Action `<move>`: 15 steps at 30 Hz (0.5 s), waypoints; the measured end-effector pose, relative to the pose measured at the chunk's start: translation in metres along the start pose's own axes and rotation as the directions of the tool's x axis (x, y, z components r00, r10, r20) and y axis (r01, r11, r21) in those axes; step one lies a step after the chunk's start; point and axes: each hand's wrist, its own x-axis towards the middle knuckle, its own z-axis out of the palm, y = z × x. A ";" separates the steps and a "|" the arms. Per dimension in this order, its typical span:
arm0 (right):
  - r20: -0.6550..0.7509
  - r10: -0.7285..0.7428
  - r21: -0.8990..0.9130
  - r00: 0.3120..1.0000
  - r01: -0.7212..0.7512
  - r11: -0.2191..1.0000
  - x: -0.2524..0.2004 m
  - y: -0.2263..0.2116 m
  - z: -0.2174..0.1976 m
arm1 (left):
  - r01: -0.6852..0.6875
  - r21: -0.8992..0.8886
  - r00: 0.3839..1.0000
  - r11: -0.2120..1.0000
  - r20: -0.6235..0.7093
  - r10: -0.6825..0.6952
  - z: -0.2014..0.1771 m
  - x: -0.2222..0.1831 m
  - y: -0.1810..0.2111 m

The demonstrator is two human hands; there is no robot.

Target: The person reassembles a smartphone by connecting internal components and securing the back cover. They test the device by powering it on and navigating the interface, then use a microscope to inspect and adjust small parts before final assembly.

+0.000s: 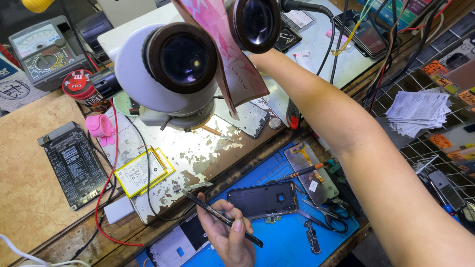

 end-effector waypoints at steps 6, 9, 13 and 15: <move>0.000 0.007 -0.006 1.000 -0.007 1.000 0.002 -0.003 -0.002 | 0.007 -0.009 1.000 1.000 -0.001 -0.007 -0.001 0.000 -0.001; -0.003 0.010 -0.008 1.000 -0.010 1.000 0.002 -0.002 -0.001 | 0.006 -0.003 1.000 1.000 -0.002 -0.006 -0.002 0.000 -0.001; -0.006 0.012 -0.007 1.000 -0.012 1.000 0.004 0.000 -0.005 | 0.002 -0.003 1.000 1.000 0.001 -0.002 -0.001 0.000 -0.001; -0.003 0.010 -0.006 1.000 -0.010 1.000 0.003 0.002 -0.004 | 0.006 -0.005 1.000 1.000 -0.002 -0.006 -0.001 0.000 -0.001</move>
